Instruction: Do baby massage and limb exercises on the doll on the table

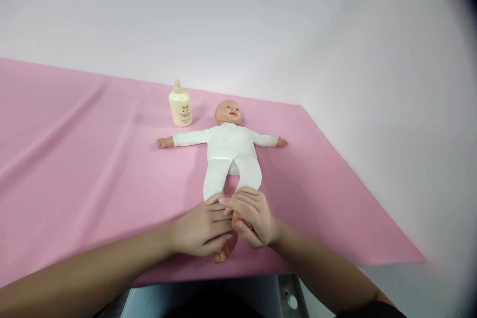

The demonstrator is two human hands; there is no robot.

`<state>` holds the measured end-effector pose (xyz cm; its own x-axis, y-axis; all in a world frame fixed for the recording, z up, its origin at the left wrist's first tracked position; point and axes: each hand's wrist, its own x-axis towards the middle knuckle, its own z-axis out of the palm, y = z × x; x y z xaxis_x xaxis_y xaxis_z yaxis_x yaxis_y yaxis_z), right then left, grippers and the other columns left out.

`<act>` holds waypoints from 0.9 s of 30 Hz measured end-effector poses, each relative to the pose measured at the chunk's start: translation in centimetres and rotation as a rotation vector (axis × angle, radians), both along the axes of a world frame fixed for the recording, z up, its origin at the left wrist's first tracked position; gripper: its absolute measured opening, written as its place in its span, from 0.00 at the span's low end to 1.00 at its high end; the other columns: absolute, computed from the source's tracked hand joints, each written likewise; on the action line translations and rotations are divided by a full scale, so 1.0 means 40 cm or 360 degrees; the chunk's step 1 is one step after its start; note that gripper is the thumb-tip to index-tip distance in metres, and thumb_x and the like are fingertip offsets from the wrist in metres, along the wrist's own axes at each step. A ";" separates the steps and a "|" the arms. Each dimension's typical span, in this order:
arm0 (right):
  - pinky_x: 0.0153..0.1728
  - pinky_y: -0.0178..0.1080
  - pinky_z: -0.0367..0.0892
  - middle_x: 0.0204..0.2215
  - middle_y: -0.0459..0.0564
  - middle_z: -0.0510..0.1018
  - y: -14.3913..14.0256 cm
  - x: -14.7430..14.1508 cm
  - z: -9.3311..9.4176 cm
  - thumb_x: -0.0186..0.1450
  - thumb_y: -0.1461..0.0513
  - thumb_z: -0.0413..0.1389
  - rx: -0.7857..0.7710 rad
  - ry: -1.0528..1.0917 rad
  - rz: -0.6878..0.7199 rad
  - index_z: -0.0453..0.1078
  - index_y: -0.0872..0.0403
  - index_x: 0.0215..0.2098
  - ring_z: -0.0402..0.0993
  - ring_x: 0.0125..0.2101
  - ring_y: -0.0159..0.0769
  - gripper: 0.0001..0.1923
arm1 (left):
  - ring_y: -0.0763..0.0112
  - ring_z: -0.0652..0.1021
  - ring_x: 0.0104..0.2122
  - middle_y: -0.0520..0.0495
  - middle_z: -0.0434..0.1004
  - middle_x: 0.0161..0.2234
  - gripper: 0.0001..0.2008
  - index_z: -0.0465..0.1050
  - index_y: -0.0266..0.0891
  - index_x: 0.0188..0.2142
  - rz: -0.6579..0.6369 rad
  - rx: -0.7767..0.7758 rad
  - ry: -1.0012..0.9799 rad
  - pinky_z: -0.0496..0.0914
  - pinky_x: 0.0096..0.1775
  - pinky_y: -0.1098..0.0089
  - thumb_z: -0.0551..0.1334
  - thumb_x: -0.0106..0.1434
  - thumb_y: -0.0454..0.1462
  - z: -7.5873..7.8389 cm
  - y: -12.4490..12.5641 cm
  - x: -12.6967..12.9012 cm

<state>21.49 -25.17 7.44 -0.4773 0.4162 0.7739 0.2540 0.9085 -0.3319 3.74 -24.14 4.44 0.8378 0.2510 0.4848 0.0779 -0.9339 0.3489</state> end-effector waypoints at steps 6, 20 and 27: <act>0.33 0.41 0.69 0.32 0.53 0.75 0.000 0.005 -0.002 0.65 0.63 0.44 0.0139 -0.0097 0.0046 0.64 0.56 0.52 0.72 0.32 0.37 0.19 | 0.64 0.71 0.46 0.45 0.75 0.43 0.10 0.69 0.39 0.40 -0.0006 -0.0015 -0.0055 0.62 0.53 0.59 0.51 0.63 0.31 0.011 0.001 0.002; 0.40 0.45 0.69 0.34 0.52 0.77 0.023 -0.001 -0.018 0.58 0.54 0.59 0.0447 -0.0024 -0.0168 0.50 0.56 0.61 0.74 0.34 0.38 0.38 | 0.63 0.71 0.47 0.42 0.76 0.42 0.14 0.64 0.37 0.48 -0.0003 -0.0028 -0.0276 0.62 0.54 0.59 0.50 0.63 0.32 0.019 0.005 -0.007; 0.45 0.49 0.67 0.32 0.48 0.77 0.016 -0.004 -0.011 0.53 0.62 0.60 0.0334 0.0015 -0.0380 0.48 0.55 0.61 0.74 0.33 0.38 0.40 | 0.64 0.71 0.43 0.43 0.73 0.40 0.10 0.64 0.38 0.42 0.0173 -0.0176 -0.0328 0.63 0.52 0.57 0.50 0.63 0.31 0.037 0.010 -0.010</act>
